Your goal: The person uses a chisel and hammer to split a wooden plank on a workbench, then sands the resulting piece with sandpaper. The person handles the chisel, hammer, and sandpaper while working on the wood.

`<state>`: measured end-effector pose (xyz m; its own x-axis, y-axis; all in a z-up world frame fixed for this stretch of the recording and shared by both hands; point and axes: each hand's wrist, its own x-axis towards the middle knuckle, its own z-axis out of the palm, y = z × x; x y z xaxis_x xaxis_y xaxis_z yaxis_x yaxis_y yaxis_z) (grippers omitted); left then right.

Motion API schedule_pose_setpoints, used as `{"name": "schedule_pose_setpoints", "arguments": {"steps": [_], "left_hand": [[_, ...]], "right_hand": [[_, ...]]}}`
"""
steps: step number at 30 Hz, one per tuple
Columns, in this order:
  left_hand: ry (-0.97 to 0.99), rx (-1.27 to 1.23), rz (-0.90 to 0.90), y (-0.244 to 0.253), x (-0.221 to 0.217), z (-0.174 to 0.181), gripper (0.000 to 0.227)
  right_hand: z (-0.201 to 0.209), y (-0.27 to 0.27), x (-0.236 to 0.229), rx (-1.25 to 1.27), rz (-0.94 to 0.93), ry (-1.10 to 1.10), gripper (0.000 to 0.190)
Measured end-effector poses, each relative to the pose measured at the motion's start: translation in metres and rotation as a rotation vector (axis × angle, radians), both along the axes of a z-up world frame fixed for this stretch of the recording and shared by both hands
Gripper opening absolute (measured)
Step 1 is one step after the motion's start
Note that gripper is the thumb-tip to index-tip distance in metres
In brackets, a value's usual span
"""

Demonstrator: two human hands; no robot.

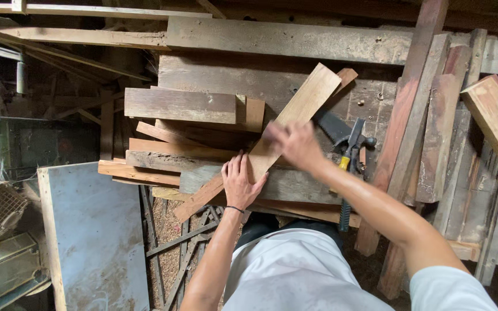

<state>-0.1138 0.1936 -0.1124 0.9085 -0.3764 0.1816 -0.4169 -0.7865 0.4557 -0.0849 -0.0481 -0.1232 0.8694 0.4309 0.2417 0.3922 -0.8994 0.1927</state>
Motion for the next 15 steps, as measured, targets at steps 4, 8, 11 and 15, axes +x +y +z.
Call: {"name": "schedule_pose_setpoints", "arguments": {"steps": [4, 8, 11, 15], "left_hand": [[0.005, -0.009, -0.009, 0.001, 0.002, 0.002, 0.080], [0.014, -0.028, -0.007, 0.004, 0.001, 0.000, 0.078], [0.034, -0.007, -0.009, 0.005, 0.003, -0.002, 0.080], [0.036, -0.035, 0.000, 0.006, 0.007, -0.002, 0.081]], "right_hand": [[0.007, -0.004, 0.008, 0.252, -0.036, 0.092, 0.050], [-0.011, -0.096, 0.072, -0.087, -0.356, 0.060, 0.034], [-0.015, -0.142, 0.098, 0.332, -0.525, 0.030, 0.053], [-0.010, -0.098, 0.069, 0.425, -0.442, 0.088, 0.044]]}}
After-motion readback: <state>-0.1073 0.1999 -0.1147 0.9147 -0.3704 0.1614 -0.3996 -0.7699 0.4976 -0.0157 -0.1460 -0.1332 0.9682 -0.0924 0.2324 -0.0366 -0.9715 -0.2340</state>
